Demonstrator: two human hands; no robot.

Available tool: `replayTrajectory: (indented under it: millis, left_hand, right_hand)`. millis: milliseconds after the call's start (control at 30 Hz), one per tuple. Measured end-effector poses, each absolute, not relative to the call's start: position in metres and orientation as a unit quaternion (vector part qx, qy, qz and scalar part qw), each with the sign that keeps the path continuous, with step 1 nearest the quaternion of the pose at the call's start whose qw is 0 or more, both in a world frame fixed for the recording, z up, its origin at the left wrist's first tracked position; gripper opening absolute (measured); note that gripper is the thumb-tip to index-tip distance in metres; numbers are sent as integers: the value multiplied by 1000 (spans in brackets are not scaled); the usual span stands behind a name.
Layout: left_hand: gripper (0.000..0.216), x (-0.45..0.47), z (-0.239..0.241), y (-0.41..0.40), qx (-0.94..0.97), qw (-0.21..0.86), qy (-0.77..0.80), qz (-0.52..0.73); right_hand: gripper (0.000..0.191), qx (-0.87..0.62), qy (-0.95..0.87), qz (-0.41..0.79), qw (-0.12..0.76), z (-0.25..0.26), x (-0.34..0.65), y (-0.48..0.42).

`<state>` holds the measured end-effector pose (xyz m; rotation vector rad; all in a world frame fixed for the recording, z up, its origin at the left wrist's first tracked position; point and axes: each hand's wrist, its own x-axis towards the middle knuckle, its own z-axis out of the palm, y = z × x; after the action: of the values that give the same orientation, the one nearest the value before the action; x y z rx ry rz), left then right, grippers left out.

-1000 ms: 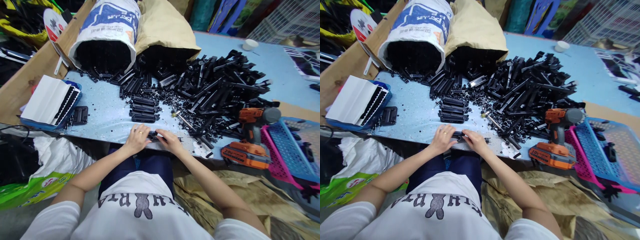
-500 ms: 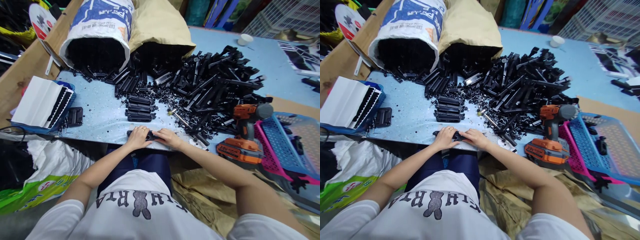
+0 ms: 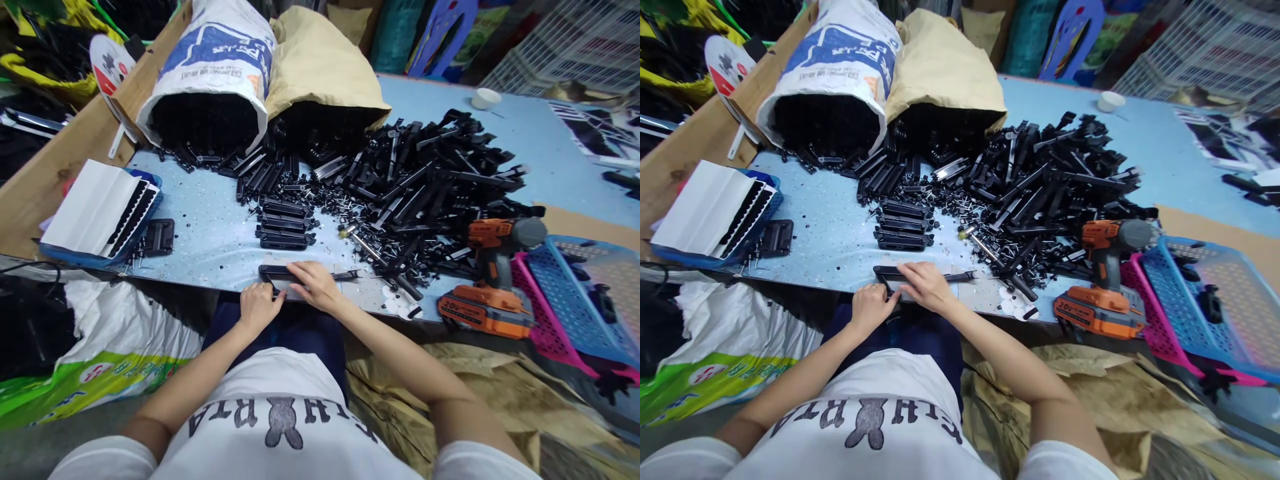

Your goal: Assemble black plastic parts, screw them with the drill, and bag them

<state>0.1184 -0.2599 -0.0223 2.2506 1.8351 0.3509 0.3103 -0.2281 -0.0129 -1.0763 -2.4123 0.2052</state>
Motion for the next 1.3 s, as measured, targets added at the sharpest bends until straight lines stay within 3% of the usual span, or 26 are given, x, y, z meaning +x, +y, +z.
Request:
replayTrajectory:
  millis: [167, 367, 733, 1000, 1067, 1200, 1300]
  left_hand:
    - [40, 126, -16, -256, 696, 155, 701, 35]
    - [46, 120, -13, -246, 680, 184, 710, 31]
    - [43, 119, -20, -238, 667, 191, 719, 40]
    - [40, 110, -12, -240, 692, 203, 692, 36]
    - [42, 101, -6, -235, 713, 216, 662, 78]
    - [39, 99, 2, -212, 753, 219, 535, 315]
    - [40, 119, -3, -194, 792, 302, 413, 333]
  right_hand:
    - [41, -314, -901, 148, 262, -20, 263, -207]
    - [37, -356, -859, 202, 307, -30, 259, -202]
    - [56, -391, -853, 196, 287, -36, 253, -208]
    - [50, -400, -862, 158, 268, -33, 255, -214]
    - [42, -424, -856, 120, 272, -30, 257, -228]
    - [28, -551, -789, -7, 274, -33, 249, -257]
    - [25, -573, -776, -61, 256, -43, 237, -261]
